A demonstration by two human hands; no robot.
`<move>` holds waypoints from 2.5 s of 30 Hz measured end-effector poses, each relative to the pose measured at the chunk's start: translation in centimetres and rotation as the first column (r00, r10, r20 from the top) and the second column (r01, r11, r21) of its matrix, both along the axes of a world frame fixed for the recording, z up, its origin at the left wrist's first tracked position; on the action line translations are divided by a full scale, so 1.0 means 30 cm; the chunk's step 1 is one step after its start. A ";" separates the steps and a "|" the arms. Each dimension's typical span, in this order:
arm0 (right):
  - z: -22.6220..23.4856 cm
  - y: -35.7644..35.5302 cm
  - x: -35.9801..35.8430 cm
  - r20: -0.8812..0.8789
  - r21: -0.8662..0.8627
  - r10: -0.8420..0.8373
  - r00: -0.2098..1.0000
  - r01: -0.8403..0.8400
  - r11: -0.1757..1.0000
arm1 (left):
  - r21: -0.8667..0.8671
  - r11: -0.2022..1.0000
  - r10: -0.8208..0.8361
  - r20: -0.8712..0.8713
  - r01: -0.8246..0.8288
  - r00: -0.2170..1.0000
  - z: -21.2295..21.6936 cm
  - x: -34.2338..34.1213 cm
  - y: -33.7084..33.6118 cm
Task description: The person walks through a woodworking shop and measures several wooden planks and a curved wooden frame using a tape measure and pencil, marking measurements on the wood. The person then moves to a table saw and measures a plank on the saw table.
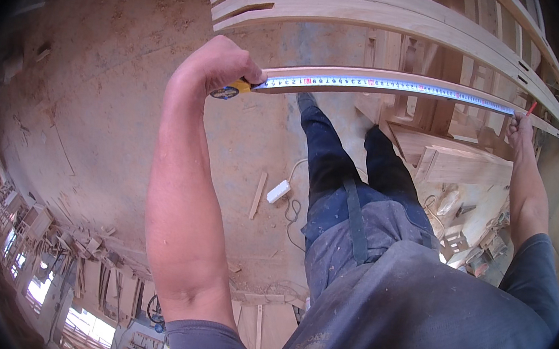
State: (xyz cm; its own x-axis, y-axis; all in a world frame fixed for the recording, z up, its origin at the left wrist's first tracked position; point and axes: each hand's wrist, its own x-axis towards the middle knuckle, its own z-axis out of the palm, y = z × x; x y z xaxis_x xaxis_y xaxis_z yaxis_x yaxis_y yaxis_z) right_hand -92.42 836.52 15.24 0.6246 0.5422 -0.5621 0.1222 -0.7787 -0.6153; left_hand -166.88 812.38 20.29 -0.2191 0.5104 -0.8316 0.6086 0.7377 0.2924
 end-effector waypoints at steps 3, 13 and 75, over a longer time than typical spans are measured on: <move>-0.006 0.003 0.037 0.001 -0.031 0.018 1.000 -0.018 0.999 | 0.022 1.000 0.010 -0.003 -0.010 1.000 0.012 0.006 0.005; -0.016 0.008 0.064 -0.044 -0.029 0.060 0.997 -0.061 0.998 | 0.061 0.998 0.020 0.067 -0.024 0.998 -0.029 -0.019 -0.013; 0.269 -1.522 0.322 -0.427 0.317 -0.575 0.698 0.711 0.628 | 0.650 0.352 -0.686 -0.310 0.673 0.659 0.162 2.176 -0.041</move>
